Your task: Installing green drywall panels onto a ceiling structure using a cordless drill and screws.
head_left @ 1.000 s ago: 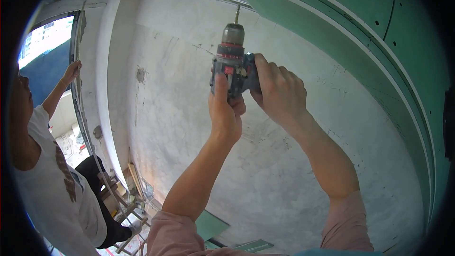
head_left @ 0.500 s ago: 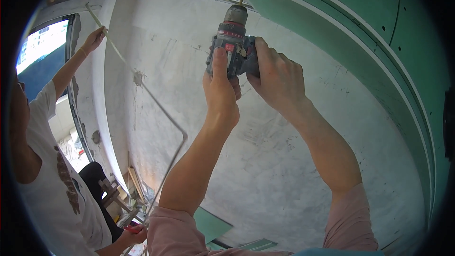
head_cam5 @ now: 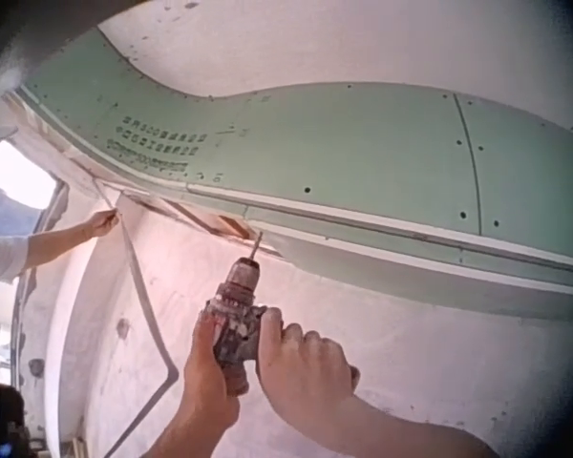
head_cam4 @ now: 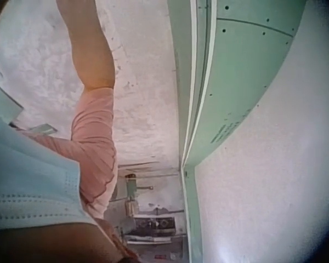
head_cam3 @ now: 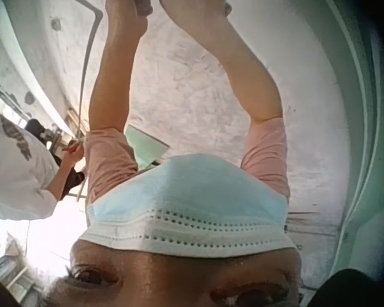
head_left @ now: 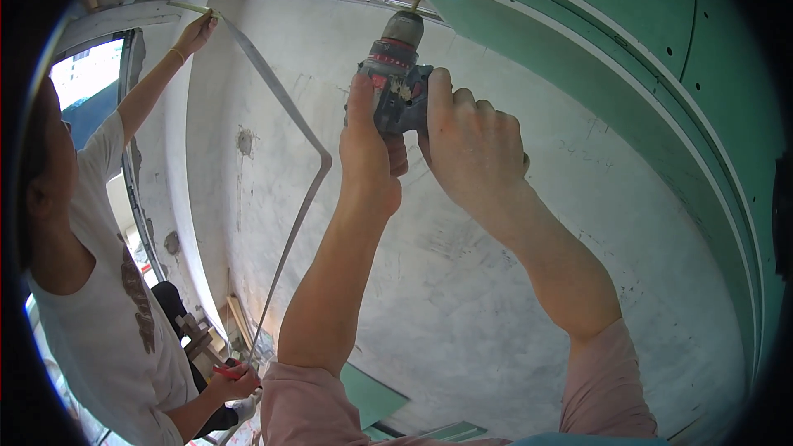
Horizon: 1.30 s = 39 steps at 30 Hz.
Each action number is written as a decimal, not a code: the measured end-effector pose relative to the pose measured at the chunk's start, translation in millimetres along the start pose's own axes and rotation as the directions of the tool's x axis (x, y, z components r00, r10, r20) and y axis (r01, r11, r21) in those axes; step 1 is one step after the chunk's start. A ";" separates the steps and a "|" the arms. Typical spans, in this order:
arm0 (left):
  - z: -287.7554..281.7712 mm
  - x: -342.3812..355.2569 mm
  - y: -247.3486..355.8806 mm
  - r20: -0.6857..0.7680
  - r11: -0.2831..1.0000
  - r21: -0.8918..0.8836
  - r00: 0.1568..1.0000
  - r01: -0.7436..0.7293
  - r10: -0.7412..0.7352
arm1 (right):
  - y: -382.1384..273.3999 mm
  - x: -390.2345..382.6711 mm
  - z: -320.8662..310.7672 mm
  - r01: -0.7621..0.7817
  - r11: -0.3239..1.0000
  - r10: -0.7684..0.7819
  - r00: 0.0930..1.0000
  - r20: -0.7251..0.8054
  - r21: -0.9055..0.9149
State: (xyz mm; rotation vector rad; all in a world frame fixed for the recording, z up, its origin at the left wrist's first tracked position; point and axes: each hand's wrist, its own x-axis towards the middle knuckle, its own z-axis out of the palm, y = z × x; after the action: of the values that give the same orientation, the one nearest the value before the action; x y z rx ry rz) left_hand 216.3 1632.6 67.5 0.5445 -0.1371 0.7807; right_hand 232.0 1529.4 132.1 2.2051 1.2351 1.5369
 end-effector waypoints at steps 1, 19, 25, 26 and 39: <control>-0.2 -3.1 1.3 0.046 0.995 -0.063 0.996 0.079 -0.076 | -1.5 -2.3 -3.6 0.002 0.996 0.001 1.000 0.028 -0.092; -52.6 -38.4 -80.9 0.134 0.978 -0.209 0.990 -0.024 0.053 | 13.1 -10.0 7.4 0.063 0.991 -0.084 0.981 -0.174 -0.122; -200.2 -127.7 -216.2 -0.079 0.835 -0.139 0.834 0.533 -0.546 | 5.2 -43.2 25.0 0.088 0.982 -0.089 0.996 0.003 -0.165; -211.0 -147.5 -222.0 -0.115 0.798 -0.124 0.790 0.590 -0.602 | 7.8 -58.8 32.5 0.089 0.984 -0.089 0.996 0.005 -0.156; -233.4 -190.8 -234.7 -0.130 0.704 -0.112 0.692 0.701 -0.710 | -25.0 -420.5 57.5 -0.846 -0.388 -0.156 0.452 0.878 0.366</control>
State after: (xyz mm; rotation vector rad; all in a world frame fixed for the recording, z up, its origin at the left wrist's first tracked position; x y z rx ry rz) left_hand 226.7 1495.8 -289.0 0.4269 0.2071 0.0498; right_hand 217.4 1262.8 -198.8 3.8615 1.2360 -1.5688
